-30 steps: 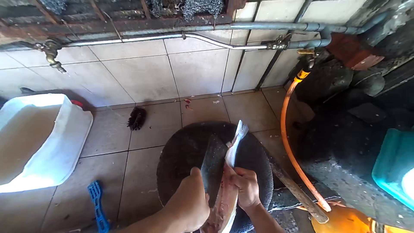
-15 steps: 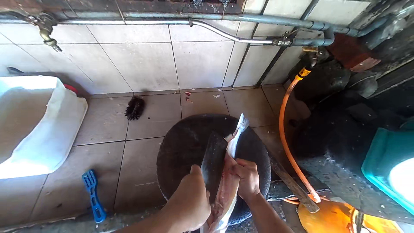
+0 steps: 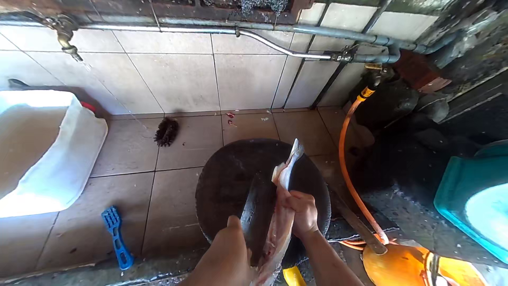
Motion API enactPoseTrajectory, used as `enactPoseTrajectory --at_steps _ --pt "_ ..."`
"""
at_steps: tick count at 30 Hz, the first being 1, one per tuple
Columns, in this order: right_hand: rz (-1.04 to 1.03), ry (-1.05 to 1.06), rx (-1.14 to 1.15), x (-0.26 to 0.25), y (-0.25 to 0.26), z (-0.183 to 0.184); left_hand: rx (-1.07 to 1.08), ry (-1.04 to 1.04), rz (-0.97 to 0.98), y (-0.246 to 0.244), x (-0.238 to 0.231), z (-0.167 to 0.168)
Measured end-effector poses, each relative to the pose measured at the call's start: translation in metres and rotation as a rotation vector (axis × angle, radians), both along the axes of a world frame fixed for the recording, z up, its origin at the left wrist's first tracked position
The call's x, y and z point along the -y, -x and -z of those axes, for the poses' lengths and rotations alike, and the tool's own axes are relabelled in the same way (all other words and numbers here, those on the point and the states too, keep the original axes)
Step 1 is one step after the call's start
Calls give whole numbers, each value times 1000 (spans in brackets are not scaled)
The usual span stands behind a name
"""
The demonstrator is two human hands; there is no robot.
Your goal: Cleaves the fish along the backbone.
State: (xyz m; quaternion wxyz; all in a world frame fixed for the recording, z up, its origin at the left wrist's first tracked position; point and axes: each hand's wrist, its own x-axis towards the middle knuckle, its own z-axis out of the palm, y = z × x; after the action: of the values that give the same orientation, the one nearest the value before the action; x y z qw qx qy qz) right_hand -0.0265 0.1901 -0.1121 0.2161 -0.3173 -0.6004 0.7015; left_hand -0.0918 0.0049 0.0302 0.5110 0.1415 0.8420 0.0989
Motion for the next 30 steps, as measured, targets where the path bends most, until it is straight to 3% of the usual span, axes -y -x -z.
enactPoseTrajectory --at_steps 4,6,8,10,13,18,24,30 --pt "-43 -5 56 -1 2 -6 -54 -36 -6 2 -11 4" --pt "-183 -91 316 -6 0 -27 -40 -42 -4 5 -12 5" --pt "-431 -228 728 -10 4 -64 -36 -41 6 6 -13 2" --pt "-500 -230 913 -10 3 -87 -59 -37 91 2 -19 -5" --pt "-239 14 615 -14 -35 -75 -117 -67 246 -16 -36 -18" --pt "181 64 243 -6 -83 -39 -251 -56 548 -39 -68 -42" --pt "211 159 115 1 -77 -27 -263 151 676 -35 -71 -66" --pt "210 165 85 2 -72 -20 -317 209 700 -26 -70 -53"
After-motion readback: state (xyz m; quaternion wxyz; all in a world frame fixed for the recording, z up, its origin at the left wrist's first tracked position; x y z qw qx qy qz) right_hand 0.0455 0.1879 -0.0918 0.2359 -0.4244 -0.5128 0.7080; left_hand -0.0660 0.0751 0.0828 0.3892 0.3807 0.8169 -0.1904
